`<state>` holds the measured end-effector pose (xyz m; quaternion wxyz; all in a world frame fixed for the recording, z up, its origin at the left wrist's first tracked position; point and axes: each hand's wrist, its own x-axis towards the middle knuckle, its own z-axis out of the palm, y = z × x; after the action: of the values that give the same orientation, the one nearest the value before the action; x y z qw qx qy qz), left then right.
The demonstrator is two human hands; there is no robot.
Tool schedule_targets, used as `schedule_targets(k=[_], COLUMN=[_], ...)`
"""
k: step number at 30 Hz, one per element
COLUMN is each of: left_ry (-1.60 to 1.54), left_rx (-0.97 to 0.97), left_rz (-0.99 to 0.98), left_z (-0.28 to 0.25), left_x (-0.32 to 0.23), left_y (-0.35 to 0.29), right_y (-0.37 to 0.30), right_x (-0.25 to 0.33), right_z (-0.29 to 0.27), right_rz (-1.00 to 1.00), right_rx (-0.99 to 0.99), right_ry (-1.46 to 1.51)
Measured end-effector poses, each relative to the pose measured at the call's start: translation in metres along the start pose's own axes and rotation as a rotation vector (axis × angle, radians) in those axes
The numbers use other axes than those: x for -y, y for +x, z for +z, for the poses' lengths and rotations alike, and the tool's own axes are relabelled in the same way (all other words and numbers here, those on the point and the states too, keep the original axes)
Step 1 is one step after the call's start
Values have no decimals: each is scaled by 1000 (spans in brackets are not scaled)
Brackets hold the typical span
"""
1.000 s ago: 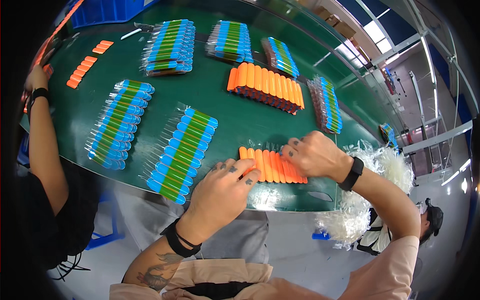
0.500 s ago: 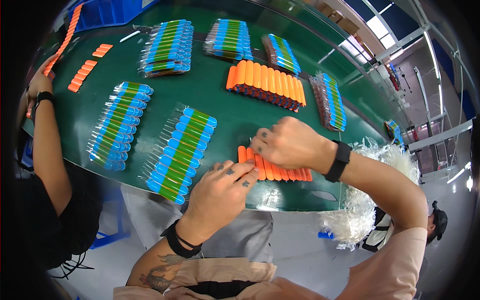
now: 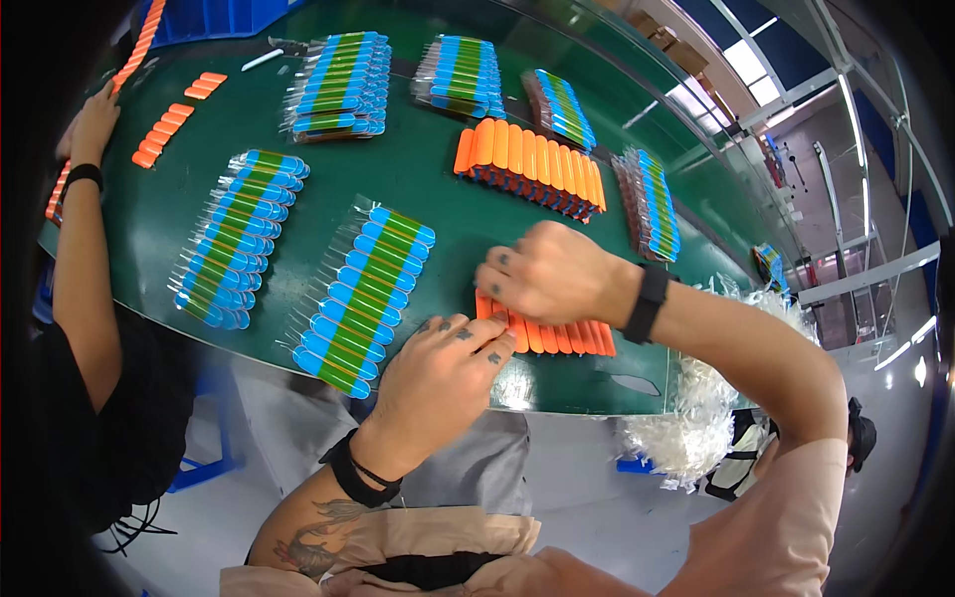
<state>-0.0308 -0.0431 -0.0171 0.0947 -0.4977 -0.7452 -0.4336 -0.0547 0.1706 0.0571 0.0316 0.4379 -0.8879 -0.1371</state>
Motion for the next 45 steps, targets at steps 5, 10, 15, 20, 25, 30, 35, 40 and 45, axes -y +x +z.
schedule_targets(k=[5,10,15,20,25,30,35,40,45], left_ry=[-9,19,28,16,11,18,-176,-288,-292], left_rx=[15,1,-34,-25,-39,17,-110,-256,-223], left_rz=[-73,-53,-45,-31,-41,-46,-185,-266,-324], left_z=[-2,-3,-1,0,-3,-5,-5,-8,-4], left_x=[-5,-6,-7,-7,-5,-5,-7,-7,-8], left_y=[2,8,6,3,0,-1,8,12,13], right_y=[14,-42,-139,-153,-141,-118,-30,6,9], right_x=[0,-3,8,23,34,39,72,32,-15], right_z=[0,-4,-3,-7,-24,-50,-59,-38,-35], right_rz=[-14,80,256,373,456,540,558,641,598], right_rx=[30,52,94,138,268,134,-262,93,192], right_ry=[71,58,84,26,-16,80,302,551,745])
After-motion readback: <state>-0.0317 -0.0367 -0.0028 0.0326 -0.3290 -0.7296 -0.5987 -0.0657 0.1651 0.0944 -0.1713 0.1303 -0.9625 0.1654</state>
